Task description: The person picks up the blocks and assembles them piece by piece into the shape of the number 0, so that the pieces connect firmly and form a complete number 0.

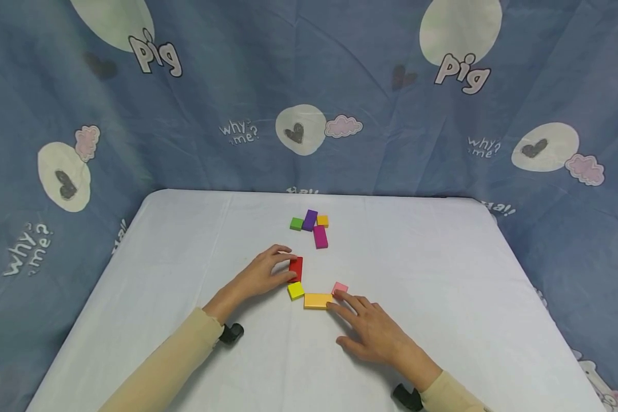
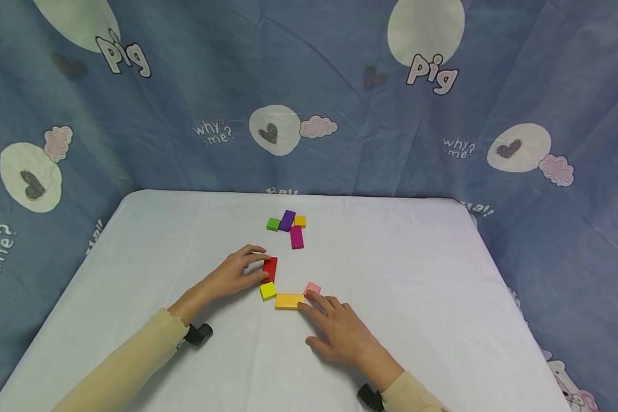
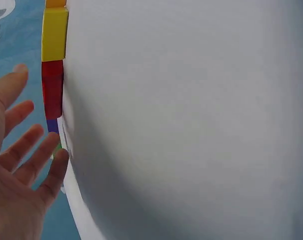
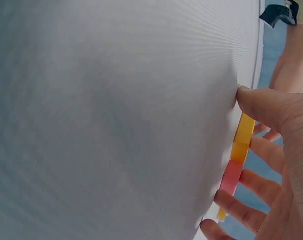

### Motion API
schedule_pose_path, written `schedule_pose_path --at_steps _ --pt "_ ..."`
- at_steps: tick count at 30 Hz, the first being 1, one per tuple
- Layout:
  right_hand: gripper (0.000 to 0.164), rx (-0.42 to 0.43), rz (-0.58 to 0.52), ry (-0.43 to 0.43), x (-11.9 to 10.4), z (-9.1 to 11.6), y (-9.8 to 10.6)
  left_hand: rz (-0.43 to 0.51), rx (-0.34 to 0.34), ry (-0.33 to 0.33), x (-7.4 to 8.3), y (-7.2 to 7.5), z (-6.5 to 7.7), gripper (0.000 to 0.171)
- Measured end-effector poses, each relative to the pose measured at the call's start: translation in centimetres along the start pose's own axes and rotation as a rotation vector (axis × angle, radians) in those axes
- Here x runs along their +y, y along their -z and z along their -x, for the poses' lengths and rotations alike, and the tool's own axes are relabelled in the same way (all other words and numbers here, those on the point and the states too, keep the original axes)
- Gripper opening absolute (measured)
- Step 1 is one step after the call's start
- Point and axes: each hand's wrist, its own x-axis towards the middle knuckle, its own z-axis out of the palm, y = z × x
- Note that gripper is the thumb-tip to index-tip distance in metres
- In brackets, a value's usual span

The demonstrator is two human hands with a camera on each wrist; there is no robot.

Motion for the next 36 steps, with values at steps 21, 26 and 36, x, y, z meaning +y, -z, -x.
schedule_pose_path --at_steps 21,26,36 --pt "0.066 0.006 0.008 0.003 0.0 0.0 0.0 -0.252 -0.294 -0.22 2.7 0.4 5.7 0.076" --pt "0.066 0.015 0.009 0.006 0.0 -0.1 -0.1 -0.251 -0.31 -0.209 2.5 0.1 6.0 0.084" --pt "0.073 0.051 -0.022 -0.004 0.2 -0.2 0.2 -0.242 -0.301 -0.199 2.5 0.0 5.9 0.085"
